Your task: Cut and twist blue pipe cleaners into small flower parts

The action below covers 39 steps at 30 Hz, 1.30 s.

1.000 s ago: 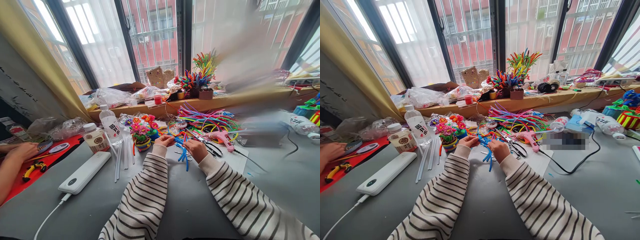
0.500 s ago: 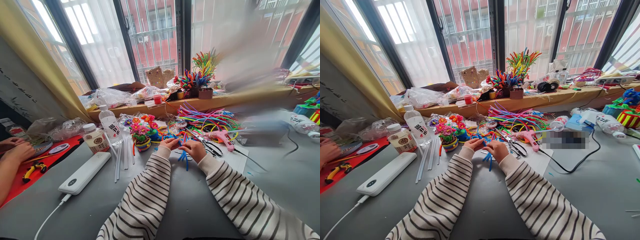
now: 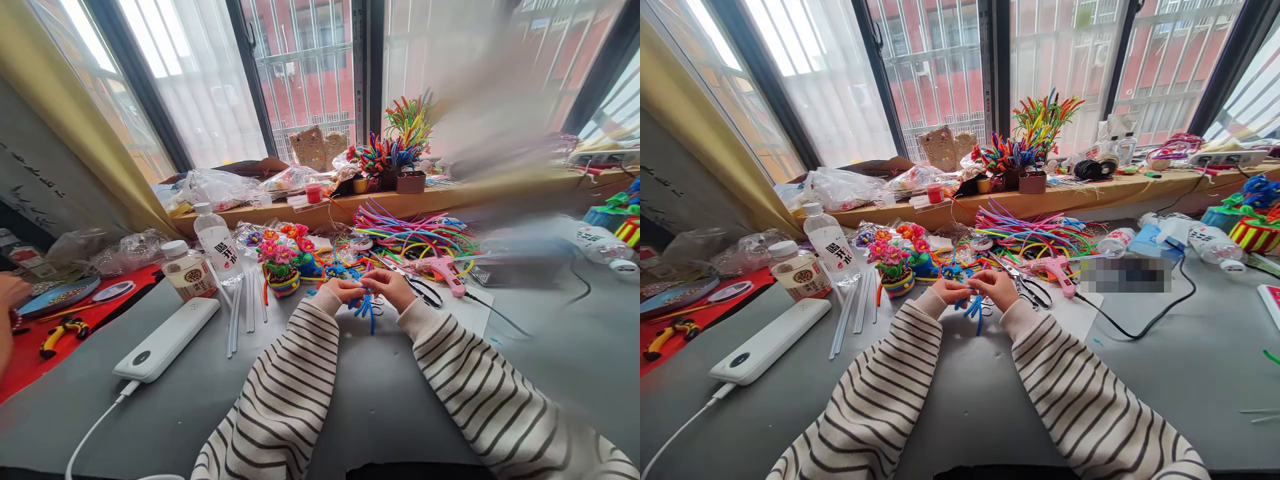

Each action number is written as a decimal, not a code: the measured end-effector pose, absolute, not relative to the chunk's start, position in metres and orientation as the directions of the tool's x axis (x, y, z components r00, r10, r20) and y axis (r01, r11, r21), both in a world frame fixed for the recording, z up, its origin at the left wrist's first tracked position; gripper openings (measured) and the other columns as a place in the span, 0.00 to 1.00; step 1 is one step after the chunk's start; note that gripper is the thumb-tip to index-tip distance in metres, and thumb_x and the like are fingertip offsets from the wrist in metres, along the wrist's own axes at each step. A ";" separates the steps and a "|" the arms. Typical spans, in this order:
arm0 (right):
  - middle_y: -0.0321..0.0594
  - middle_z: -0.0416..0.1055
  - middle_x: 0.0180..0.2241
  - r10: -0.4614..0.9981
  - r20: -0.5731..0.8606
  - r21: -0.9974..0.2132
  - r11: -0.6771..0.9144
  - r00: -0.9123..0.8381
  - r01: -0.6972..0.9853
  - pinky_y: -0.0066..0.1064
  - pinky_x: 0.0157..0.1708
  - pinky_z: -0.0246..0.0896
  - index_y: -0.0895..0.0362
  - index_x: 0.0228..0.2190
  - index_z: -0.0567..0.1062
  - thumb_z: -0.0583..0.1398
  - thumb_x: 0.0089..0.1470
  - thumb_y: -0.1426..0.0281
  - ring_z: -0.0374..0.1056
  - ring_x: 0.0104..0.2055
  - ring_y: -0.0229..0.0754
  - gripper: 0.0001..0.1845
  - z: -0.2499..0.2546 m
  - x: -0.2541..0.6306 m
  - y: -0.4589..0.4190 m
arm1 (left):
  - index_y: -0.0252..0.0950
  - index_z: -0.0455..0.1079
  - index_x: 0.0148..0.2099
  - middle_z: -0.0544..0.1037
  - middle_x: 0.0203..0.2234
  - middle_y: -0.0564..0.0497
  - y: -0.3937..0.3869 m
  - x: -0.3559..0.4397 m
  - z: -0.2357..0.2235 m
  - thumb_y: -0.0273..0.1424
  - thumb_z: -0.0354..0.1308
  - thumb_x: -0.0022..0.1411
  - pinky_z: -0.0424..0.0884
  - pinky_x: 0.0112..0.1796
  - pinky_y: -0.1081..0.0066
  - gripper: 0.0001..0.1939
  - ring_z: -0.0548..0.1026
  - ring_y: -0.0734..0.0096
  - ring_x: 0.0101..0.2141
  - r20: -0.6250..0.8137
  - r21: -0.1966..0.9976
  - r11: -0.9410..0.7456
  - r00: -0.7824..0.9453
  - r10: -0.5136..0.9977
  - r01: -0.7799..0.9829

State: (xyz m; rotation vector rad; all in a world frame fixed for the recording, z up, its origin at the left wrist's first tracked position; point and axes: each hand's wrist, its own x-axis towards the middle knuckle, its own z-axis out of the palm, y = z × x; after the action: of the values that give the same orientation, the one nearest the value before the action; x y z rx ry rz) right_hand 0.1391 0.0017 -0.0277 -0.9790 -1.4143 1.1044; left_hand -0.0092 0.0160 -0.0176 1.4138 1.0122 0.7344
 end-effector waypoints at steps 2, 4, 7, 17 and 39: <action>0.34 0.65 0.18 0.959 0.275 -0.961 0.276 -0.060 0.003 0.24 0.16 0.55 0.61 0.22 0.70 0.60 0.33 0.60 0.57 0.16 0.30 0.16 -0.027 0.139 0.001 | 0.32 0.72 0.23 0.71 0.14 0.52 0.014 -0.007 -0.015 0.33 0.61 0.32 0.64 0.23 0.75 0.12 0.67 0.78 0.16 -0.157 0.986 0.119 0.393 0.906 0.120; 0.35 0.65 0.17 0.950 0.310 -0.951 0.310 0.023 0.001 0.25 0.17 0.56 0.60 0.22 0.70 0.60 0.33 0.60 0.57 0.16 0.30 0.16 -0.026 0.140 0.002 | 0.31 0.71 0.22 0.71 0.14 0.51 0.012 -0.007 -0.011 0.31 0.63 0.30 0.66 0.26 0.72 0.11 0.67 0.77 0.17 -0.168 0.986 0.157 0.341 0.925 0.062; 0.36 0.66 0.18 0.951 0.302 -0.953 0.302 0.063 0.003 0.26 0.18 0.59 0.60 0.22 0.70 0.59 0.33 0.59 0.59 0.17 0.32 0.16 -0.027 0.141 0.003 | 0.32 0.70 0.21 0.71 0.14 0.51 0.013 -0.008 -0.007 0.30 0.63 0.28 0.67 0.29 0.70 0.11 0.69 0.75 0.18 -0.163 0.985 0.170 0.272 0.948 -0.003; 0.35 0.67 0.16 0.968 0.241 -0.934 0.251 -0.071 0.253 0.28 0.18 0.61 0.59 0.20 0.72 0.59 0.34 0.63 0.60 0.15 0.33 0.11 -0.025 0.142 -0.002 | 0.31 0.69 0.22 0.71 0.15 0.53 0.020 -0.012 -0.008 0.29 0.63 0.29 0.67 0.28 0.70 0.11 0.68 0.77 0.18 0.026 0.999 -0.024 0.086 0.996 -0.022; 0.39 0.68 0.19 0.918 0.395 -0.710 0.332 -0.039 0.621 0.28 0.22 0.57 0.59 0.19 0.70 0.54 0.41 0.59 0.62 0.20 0.36 0.15 -0.038 0.135 0.001 | 0.29 0.66 0.30 0.74 0.22 0.46 0.022 0.000 -0.010 0.39 0.51 0.47 0.66 0.32 0.72 0.16 0.72 0.72 0.26 0.061 0.918 -0.014 0.105 0.993 -0.396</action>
State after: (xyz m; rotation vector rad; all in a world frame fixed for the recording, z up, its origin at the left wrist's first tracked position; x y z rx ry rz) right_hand 0.1354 0.0013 -0.0380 -1.3788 -1.7509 0.4413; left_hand 0.0000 0.0220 -0.0101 0.9854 0.8077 1.3172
